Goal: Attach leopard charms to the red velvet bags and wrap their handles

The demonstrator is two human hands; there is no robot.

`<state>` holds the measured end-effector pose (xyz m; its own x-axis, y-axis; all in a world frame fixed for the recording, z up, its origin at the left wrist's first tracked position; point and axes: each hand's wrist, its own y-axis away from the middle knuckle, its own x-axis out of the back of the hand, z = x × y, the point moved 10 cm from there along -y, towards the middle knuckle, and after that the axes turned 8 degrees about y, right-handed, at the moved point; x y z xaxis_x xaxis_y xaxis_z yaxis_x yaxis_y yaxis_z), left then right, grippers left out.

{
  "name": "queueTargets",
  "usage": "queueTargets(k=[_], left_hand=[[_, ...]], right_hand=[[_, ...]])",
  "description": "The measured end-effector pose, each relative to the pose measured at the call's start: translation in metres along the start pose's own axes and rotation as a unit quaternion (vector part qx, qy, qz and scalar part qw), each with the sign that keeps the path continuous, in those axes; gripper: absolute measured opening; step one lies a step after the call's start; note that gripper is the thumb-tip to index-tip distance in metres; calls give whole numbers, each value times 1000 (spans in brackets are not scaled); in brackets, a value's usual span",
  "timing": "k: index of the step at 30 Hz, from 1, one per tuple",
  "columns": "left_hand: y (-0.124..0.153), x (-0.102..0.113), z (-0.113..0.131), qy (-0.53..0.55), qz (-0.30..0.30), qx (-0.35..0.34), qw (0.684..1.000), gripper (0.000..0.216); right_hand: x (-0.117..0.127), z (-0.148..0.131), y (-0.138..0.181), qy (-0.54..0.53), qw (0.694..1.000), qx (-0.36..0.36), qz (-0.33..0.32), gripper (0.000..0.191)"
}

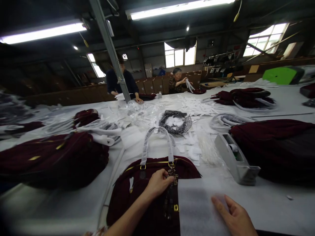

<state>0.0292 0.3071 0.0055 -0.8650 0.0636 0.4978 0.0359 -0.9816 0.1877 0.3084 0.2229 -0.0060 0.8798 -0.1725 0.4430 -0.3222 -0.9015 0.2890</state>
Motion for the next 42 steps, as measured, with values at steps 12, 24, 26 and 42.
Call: queueTargets(k=[12, 24, 26, 42], left_hand=[[15, -39, -14, 332, -99, 167, 923, 17], [20, -41, -29, 522, -119, 262, 803, 10], [21, -39, -27, 530, -124, 294, 785, 12], [28, -22, 15, 552, -140, 367, 735, 15]], right_hand=[[-9, 35, -16, -48, 990, -65, -117, 48], [-21, 6, 1, -77, 985, -5, -157, 41], [-27, -5, 6, -111, 979, 5, -171, 42], [-97, -72, -12, -61, 973, 129, -182, 31]])
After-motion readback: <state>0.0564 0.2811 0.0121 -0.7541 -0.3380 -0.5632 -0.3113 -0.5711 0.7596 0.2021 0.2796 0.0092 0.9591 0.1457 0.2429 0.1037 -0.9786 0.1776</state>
